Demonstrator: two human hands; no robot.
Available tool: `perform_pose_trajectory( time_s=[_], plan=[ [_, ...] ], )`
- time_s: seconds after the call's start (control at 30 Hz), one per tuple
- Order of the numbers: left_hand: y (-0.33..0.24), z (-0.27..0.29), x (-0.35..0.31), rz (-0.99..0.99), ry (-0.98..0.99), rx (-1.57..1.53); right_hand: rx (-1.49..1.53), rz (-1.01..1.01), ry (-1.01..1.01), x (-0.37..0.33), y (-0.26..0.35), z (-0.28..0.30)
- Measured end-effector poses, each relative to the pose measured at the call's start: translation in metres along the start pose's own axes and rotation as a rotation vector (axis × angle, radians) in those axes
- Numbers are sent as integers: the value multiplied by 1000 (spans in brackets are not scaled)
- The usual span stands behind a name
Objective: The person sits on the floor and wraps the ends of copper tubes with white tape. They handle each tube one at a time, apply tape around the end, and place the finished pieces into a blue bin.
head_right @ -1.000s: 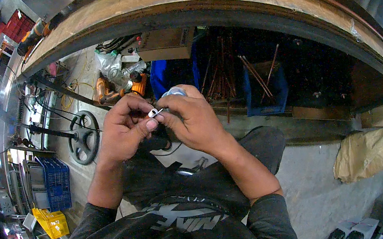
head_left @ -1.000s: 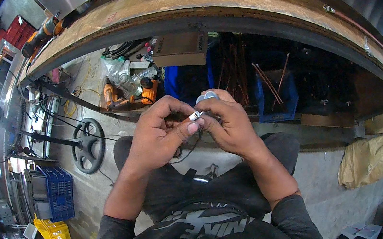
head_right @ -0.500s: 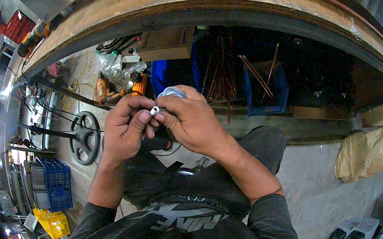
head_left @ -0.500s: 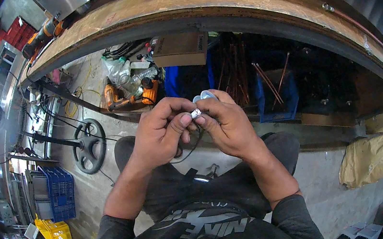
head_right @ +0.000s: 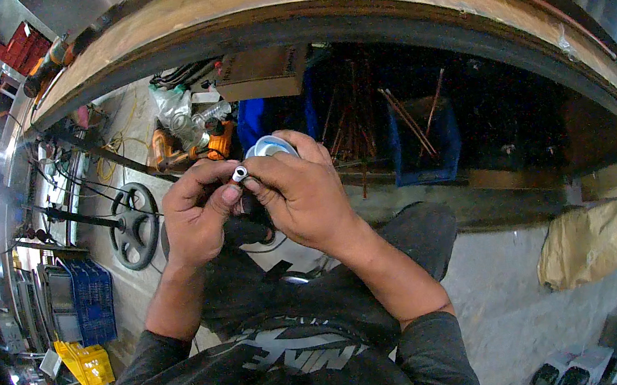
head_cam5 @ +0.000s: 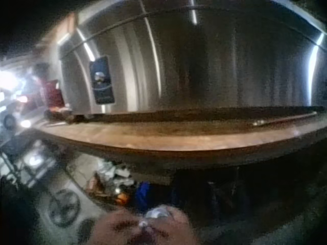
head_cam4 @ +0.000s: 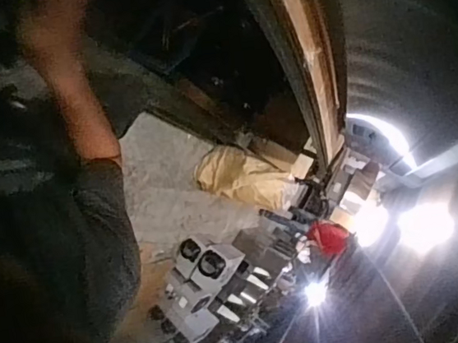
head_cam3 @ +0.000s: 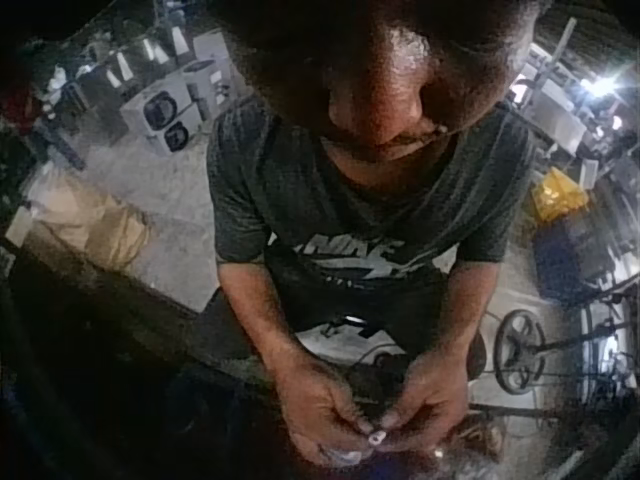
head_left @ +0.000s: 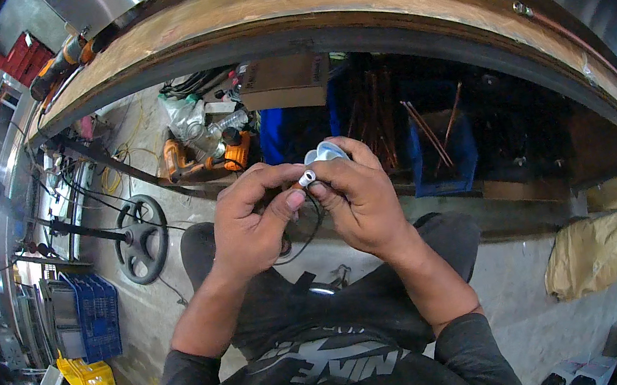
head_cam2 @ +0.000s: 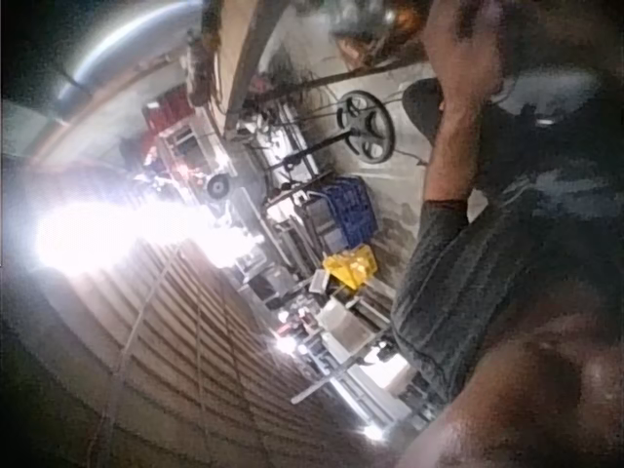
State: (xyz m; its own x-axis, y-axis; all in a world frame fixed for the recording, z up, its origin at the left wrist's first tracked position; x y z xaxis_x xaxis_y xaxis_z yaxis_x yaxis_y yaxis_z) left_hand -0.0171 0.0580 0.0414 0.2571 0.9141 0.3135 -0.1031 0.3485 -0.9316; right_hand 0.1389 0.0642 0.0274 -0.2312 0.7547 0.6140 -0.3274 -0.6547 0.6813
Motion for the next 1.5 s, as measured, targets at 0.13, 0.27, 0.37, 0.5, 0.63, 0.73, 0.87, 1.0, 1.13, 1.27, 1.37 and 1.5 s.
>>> perform_pose_trajectory(
  time_s=[0.13, 0.27, 0.37, 0.5, 0.63, 0.73, 0.87, 1.0, 1.13, 1.27, 1.37, 1.5],
  plan=[
    [1, -4, -2, 40, 15, -134, -38, 16, 3, 1, 1, 1],
    [1, -5, -2, 237, 71, -210, -1, 7, 16, -1, -2, 0],
    [-4, -7, 2, 251, 145, -221, -11, -24, 21, 0, 1, 2],
    [-1, -6, 2, 221, 161, -171, -62, -10, 28, -1, 6, 5],
    [3, -2, 6, 97, 153, -27, -188, 13, 29, 2, 9, 6],
    [-3, -1, 4, 44, 85, 54, -200, 1, 56, 4, 9, 6],
    [-6, 0, 1, 117, 124, 62, -184, -4, 113, 6, 11, 5],
    [-3, -2, 0, 205, 160, -55, -61, -18, 68, 2, 7, 4],
    [1, -8, 2, 142, 97, -88, 73, -57, 31, 0, 1, 0],
    [-7, -8, 5, -52, 49, 104, 14, -53, -2, -2, 2, 3],
    [-8, 1, 6, -167, -2, 264, 36, -78, 3, -3, 0, -2],
    [-16, 2, 5, -238, -13, 328, 35, -46, 21, -2, 0, -3]
  ],
)
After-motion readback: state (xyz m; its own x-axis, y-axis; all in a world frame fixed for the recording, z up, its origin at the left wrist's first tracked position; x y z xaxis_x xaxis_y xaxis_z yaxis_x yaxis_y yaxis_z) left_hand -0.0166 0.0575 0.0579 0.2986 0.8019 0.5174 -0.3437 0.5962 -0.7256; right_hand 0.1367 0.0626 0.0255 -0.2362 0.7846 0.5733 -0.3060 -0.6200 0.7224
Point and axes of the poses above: each hand's wrist, its own x-axis towards the middle knuckle, its own z-axis out of the back of the hand, y = z × x, the point moved 6 cm from there along x, towards the middle knuckle, and after that the axes turned 3 degrees about y, right-handed, at the moved point
